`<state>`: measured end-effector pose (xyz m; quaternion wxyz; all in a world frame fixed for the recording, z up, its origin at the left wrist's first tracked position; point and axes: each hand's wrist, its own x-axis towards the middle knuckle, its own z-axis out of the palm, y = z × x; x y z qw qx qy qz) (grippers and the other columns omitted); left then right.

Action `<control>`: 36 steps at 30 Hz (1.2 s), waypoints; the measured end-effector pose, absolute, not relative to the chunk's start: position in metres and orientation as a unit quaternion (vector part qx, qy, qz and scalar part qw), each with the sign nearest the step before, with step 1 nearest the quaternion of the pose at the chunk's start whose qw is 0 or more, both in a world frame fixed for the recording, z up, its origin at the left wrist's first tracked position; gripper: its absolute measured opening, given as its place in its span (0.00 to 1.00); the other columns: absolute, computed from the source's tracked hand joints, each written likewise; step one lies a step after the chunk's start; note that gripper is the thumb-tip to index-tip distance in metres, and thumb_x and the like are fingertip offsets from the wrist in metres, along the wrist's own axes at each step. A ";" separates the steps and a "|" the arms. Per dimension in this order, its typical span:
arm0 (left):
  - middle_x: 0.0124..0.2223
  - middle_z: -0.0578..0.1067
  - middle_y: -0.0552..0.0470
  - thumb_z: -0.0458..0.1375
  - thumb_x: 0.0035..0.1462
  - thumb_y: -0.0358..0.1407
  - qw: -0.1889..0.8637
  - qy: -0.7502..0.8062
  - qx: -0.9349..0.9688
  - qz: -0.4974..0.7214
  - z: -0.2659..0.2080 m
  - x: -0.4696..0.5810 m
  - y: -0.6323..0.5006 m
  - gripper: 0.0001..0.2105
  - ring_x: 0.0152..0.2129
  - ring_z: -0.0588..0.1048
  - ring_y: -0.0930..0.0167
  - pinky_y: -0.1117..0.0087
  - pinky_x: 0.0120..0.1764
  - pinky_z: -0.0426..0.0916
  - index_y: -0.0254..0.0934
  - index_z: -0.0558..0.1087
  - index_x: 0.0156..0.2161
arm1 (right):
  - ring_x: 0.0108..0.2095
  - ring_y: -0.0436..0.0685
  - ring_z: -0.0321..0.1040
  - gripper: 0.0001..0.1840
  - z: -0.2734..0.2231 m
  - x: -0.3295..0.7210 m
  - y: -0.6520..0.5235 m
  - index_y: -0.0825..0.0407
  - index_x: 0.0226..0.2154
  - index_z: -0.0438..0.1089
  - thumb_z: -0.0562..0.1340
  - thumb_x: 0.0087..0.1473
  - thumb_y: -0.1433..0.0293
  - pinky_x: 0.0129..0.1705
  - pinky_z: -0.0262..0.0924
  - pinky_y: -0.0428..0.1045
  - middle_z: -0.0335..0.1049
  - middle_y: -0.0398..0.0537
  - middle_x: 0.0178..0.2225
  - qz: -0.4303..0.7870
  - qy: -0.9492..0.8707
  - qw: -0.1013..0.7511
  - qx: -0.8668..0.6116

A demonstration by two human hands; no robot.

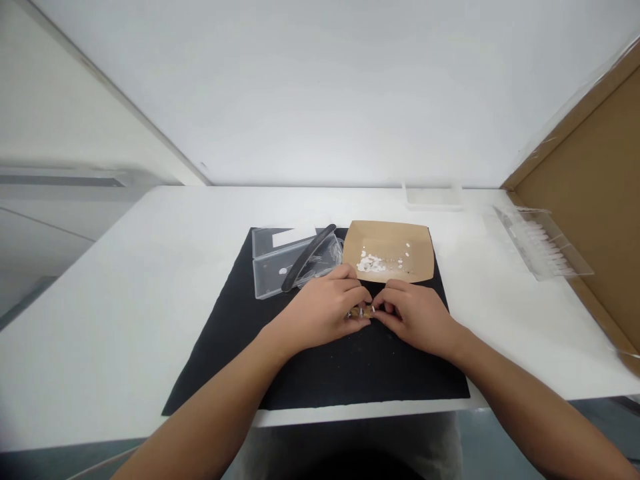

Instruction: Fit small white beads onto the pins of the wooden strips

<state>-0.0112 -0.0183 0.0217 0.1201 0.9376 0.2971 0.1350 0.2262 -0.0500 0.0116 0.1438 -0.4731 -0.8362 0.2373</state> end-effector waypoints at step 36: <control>0.37 0.78 0.48 0.68 0.63 0.43 0.109 0.256 0.951 0.136 0.020 -0.011 -0.015 0.12 0.44 0.72 0.60 0.63 0.42 0.69 0.35 0.79 0.41 | 0.36 0.55 0.71 0.07 0.022 0.253 -0.042 0.48 0.38 0.75 0.66 0.67 0.63 0.38 0.60 0.50 0.75 0.43 0.35 0.274 -0.834 0.027 -0.479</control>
